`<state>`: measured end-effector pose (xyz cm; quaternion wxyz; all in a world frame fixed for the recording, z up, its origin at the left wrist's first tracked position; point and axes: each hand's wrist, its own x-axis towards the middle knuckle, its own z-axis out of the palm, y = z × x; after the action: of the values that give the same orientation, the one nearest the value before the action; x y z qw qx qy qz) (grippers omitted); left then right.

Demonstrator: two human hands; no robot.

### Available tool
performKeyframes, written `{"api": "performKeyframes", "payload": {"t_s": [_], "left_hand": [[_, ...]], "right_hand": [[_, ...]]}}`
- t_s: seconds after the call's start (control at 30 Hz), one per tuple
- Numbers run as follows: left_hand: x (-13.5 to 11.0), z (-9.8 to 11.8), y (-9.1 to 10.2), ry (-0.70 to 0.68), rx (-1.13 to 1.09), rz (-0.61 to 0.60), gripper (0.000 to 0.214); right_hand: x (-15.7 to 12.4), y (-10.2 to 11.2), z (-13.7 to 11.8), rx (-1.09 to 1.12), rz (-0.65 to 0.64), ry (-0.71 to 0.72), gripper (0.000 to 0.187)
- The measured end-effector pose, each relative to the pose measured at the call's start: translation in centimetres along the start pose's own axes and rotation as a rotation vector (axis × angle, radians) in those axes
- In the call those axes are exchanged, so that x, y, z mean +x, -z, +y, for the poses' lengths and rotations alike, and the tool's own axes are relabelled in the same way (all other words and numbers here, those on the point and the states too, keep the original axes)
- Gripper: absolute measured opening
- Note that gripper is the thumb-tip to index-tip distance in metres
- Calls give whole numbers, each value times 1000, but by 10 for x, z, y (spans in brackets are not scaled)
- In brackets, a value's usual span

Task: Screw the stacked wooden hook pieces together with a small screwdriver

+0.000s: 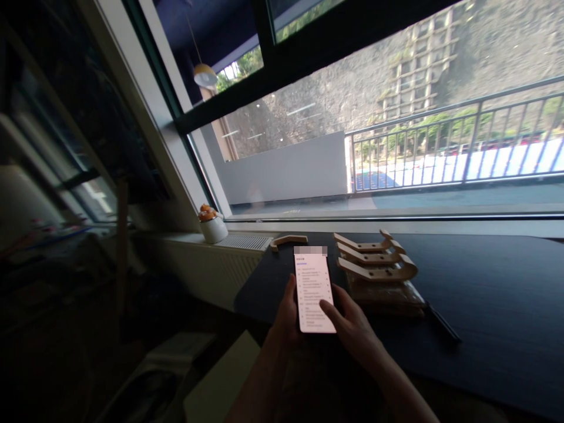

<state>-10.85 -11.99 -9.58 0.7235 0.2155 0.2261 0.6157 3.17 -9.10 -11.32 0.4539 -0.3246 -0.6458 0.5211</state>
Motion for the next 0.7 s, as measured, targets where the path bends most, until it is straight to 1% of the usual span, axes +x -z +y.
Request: {"api": "performKeyframes", "payload": {"t_s": [0.17, 0.37, 0.43, 0.57, 0.7], "left_hand": [[-2, 0, -3, -5, 1, 25, 66], [-1, 1, -4, -2, 12, 18, 65], [-1, 1, -4, 6, 11, 18, 66], [-2, 1, -4, -1, 14, -4, 67], [-1, 1, -2, -5, 12, -20, 67]], "right_hand": [[1, -2, -5, 10, -20, -19, 55], [1, -2, -6, 14, -1, -19, 53], [1, -1, -2, 7, -5, -10, 54], [1, 3, 5, -21, 7, 3, 64], [0, 4, 2, -26, 16, -10, 64]]}}
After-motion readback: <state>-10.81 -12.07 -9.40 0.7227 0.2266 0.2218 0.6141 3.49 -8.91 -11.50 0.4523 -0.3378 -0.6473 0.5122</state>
